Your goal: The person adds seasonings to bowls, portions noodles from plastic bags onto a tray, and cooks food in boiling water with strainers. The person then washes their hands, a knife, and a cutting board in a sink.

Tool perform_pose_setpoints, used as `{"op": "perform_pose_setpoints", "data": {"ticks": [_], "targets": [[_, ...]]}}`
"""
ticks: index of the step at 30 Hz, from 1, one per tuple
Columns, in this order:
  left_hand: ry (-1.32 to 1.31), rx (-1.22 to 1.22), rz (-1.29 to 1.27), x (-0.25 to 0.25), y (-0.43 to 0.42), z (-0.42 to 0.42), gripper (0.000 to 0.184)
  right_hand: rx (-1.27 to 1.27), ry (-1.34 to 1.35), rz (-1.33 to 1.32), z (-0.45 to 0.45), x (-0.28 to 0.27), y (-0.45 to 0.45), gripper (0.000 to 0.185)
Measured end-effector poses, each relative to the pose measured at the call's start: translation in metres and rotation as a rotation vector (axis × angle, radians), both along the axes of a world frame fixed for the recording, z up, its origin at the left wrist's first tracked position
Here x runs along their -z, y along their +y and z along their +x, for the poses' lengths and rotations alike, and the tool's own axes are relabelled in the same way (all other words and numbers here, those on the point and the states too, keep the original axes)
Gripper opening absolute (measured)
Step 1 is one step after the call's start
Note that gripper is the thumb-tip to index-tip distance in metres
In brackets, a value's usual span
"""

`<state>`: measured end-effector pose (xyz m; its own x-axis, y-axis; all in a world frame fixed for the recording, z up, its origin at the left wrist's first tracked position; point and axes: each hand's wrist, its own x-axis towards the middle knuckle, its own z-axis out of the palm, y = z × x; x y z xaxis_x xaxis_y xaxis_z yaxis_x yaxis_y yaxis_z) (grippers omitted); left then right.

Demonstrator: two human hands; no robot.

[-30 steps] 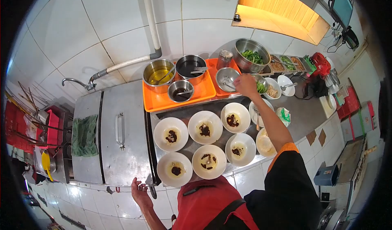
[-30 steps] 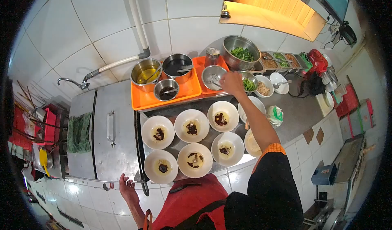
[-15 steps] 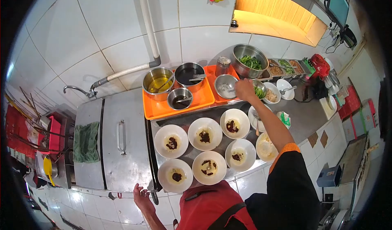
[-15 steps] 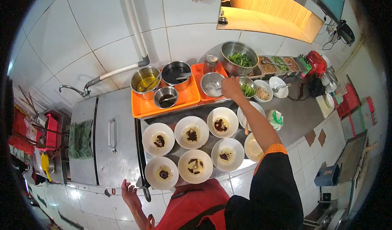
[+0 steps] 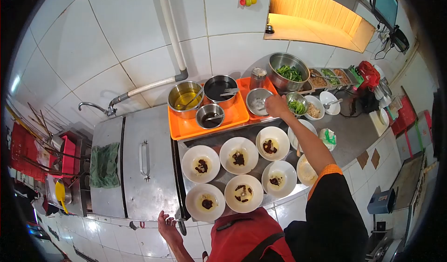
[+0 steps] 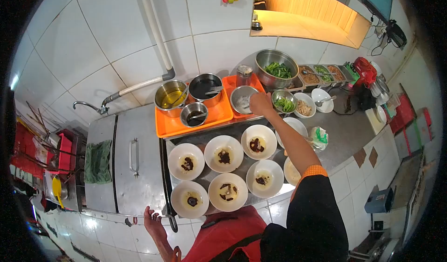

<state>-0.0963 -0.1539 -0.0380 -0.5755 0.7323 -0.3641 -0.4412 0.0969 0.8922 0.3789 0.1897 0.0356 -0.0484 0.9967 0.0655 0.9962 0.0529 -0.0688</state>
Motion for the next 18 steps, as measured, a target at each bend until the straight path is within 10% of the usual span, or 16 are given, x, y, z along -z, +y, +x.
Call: {"op": "perform_pose_setpoints", "data": {"ticks": [18], "targets": [[-0.04,-0.024,0.026,0.001,0.002,-0.004,0.038,0.034,1.045,-0.183,0.023,-0.018,-0.007,0.019]]}}
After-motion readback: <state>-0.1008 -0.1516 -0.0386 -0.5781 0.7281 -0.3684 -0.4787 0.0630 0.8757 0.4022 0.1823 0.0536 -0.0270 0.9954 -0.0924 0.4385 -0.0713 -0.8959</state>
